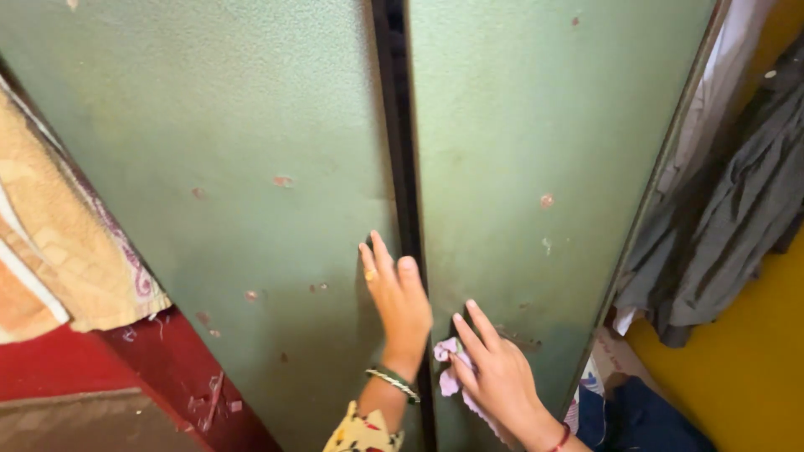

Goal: The person wipes the exterior of a metal cupboard door with a pink cloth, focusing on the handle and edges. The person then closes the door and wipes the front surface of the cupboard.

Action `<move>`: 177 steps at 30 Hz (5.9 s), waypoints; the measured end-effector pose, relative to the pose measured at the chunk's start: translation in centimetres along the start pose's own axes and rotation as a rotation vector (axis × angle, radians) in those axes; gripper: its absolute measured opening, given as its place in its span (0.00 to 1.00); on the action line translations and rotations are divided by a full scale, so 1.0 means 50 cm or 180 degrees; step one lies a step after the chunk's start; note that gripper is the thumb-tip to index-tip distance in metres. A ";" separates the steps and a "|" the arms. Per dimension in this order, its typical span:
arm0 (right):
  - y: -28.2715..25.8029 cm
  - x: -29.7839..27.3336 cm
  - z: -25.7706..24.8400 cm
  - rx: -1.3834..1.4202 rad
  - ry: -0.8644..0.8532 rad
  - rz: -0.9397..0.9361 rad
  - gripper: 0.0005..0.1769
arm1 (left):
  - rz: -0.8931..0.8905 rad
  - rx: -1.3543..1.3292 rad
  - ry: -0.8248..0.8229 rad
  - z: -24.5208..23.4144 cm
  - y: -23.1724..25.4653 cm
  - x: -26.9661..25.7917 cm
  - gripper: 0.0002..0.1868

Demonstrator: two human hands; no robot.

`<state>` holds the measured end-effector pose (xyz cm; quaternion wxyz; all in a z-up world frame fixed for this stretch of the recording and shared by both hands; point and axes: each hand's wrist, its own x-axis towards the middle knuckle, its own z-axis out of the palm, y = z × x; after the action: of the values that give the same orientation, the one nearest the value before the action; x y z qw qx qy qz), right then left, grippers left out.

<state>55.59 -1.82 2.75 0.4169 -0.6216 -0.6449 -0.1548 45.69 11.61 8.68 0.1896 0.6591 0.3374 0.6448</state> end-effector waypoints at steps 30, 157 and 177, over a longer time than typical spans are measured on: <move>0.268 -0.030 0.111 0.0205 -0.0817 0.2329 0.28 | 0.3051 0.2054 -0.0044 0.193 -0.224 0.016 0.38; 0.023 0.450 0.107 -0.1344 0.1721 -0.0874 0.37 | 0.1255 0.2763 0.0978 -0.279 -0.244 0.298 0.40; -0.021 0.439 0.099 -0.0887 0.1803 -0.0741 0.38 | 0.0981 0.2691 0.0826 -0.287 -0.165 0.279 0.44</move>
<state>55.54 16.32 16.12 0.4701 -0.5271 -0.5427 -0.4546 29.19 24.35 14.47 -0.2373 0.6350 0.4895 0.5485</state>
